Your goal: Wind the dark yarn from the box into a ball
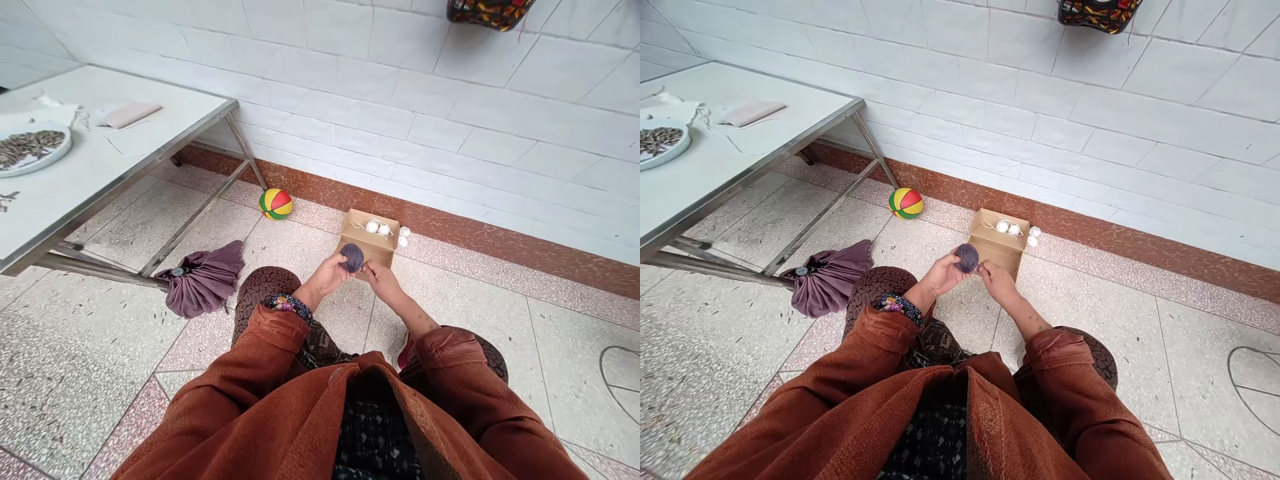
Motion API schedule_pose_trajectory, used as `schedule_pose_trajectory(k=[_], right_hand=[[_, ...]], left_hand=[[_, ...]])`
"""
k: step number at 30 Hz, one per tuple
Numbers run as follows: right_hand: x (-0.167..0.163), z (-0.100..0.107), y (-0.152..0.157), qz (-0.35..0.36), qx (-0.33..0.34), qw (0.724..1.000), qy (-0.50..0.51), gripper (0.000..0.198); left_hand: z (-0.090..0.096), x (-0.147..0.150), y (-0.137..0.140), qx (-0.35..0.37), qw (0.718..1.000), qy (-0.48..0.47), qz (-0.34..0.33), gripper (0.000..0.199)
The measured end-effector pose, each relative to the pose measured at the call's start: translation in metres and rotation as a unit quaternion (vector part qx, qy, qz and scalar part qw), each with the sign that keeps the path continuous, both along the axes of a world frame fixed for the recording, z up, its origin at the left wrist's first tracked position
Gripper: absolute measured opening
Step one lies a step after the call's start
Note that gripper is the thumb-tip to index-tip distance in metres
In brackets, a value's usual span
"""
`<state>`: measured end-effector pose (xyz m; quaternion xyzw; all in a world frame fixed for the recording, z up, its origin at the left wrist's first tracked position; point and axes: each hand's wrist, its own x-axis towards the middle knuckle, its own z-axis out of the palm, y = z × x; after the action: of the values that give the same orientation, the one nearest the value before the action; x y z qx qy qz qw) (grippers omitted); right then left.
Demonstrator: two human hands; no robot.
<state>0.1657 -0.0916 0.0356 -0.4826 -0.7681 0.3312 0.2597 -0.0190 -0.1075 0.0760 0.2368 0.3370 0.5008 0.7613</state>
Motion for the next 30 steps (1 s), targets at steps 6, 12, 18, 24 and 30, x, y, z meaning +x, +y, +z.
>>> schedule_pose_trajectory(k=[6,12,18,24,30], right_hand=[[-0.007,0.015,-0.01,0.117,-0.002,0.993,-0.005,0.024],[0.003,0.046,-0.009,0.136,0.03,0.985,0.103,0.025],[0.024,0.053,0.012,0.001,0.098,0.985,0.142,0.025],[0.015,0.026,0.017,-0.037,0.063,0.99,0.119,0.027],[0.006,-0.004,0.01,-0.046,0.024,0.998,0.039,0.026]], left_hand=[[-0.018,-0.006,0.007,-0.03,0.988,0.11,0.107,0.041],[-0.027,-0.001,0.009,0.068,0.956,0.277,0.063,0.059],[-0.018,0.004,-0.002,0.146,0.948,0.238,-0.153,0.074],[-0.006,0.007,-0.01,0.113,0.97,0.077,-0.202,0.086],[-0.003,0.005,-0.005,0.048,0.994,0.025,-0.1,0.07]])
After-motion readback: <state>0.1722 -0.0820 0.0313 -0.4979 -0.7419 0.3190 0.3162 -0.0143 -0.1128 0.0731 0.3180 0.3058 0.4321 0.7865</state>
